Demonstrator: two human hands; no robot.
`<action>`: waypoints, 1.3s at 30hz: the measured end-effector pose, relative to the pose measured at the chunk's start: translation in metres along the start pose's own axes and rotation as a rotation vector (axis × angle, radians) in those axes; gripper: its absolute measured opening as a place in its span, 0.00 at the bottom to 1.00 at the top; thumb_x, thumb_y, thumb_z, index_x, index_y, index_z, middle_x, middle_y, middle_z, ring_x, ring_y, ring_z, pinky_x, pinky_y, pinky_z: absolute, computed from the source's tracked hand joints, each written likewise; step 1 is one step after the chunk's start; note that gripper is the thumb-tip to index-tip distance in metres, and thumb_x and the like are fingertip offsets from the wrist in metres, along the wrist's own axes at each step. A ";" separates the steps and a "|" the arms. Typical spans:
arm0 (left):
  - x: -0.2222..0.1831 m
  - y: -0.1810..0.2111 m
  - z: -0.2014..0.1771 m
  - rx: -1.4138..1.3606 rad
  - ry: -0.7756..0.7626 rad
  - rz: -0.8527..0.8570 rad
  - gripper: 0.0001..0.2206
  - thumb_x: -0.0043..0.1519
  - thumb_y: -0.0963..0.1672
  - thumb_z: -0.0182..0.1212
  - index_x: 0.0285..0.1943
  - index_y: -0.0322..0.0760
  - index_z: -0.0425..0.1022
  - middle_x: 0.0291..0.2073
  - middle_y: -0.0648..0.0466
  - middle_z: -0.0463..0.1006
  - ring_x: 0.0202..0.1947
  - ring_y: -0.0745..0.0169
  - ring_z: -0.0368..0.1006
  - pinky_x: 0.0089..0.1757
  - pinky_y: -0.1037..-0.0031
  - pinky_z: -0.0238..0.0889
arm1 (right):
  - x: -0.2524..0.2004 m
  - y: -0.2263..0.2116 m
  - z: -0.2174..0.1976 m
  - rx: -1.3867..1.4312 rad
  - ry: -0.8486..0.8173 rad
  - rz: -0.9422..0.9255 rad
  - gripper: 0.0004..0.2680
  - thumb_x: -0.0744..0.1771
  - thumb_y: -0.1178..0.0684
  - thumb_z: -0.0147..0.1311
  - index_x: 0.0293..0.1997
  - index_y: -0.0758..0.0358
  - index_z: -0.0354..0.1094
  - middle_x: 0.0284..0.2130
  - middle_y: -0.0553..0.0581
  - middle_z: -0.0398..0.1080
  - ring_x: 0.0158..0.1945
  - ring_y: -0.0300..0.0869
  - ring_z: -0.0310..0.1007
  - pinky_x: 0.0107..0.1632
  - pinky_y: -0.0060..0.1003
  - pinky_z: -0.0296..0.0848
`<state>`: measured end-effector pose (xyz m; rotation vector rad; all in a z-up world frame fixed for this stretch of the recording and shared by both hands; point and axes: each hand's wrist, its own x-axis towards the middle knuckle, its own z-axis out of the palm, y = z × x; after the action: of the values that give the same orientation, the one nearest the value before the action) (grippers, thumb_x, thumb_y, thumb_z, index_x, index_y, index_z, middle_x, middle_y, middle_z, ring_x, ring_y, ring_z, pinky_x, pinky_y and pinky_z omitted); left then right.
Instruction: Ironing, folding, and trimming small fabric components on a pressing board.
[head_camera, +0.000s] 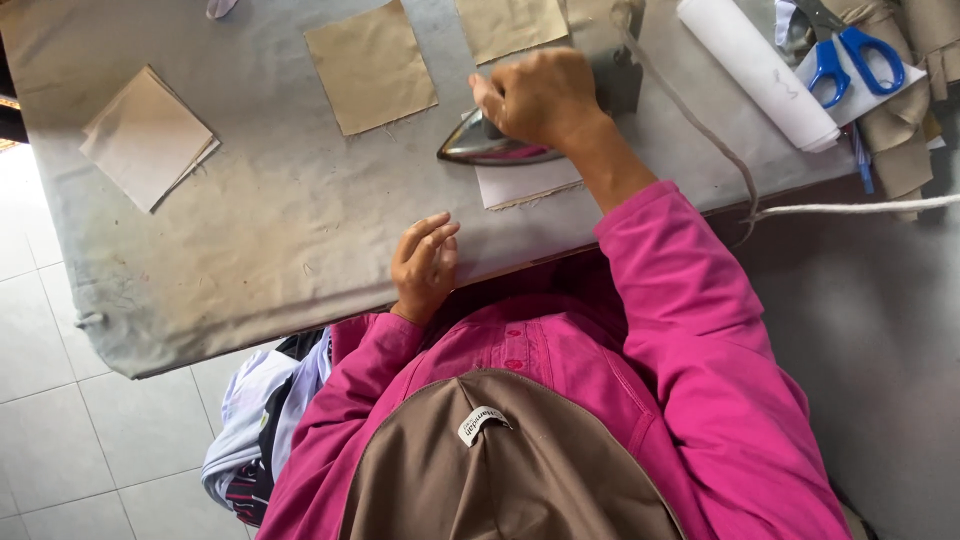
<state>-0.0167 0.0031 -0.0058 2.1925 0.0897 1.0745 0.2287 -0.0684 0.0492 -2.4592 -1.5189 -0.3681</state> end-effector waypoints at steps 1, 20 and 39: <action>-0.005 -0.002 0.000 0.006 0.062 -0.025 0.08 0.57 0.34 0.53 0.42 0.33 0.74 0.42 0.44 0.74 0.41 0.53 0.72 0.44 0.69 0.70 | -0.006 -0.004 -0.004 0.008 -0.054 0.009 0.20 0.69 0.40 0.41 0.13 0.49 0.64 0.07 0.47 0.59 0.11 0.41 0.58 0.17 0.37 0.56; -0.014 -0.011 -0.001 -0.117 0.088 -0.094 0.07 0.60 0.35 0.51 0.42 0.26 0.74 0.46 0.43 0.66 0.45 0.55 0.68 0.45 0.68 0.73 | 0.000 0.009 0.014 -0.174 0.371 -0.024 0.12 0.63 0.45 0.50 0.15 0.49 0.61 0.09 0.48 0.58 0.13 0.43 0.58 0.18 0.37 0.55; -0.003 -0.008 -0.001 0.014 0.018 -0.074 0.09 0.56 0.33 0.52 0.39 0.31 0.74 0.41 0.43 0.71 0.43 0.52 0.69 0.47 0.64 0.67 | -0.136 0.197 -0.074 0.221 0.428 0.447 0.04 0.65 0.62 0.47 0.36 0.63 0.70 0.30 0.55 0.71 0.34 0.45 0.69 0.39 0.37 0.65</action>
<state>-0.0176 0.0083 -0.0126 2.1744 0.1852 1.0555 0.3396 -0.2922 0.0622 -2.2667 -0.7724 -0.5585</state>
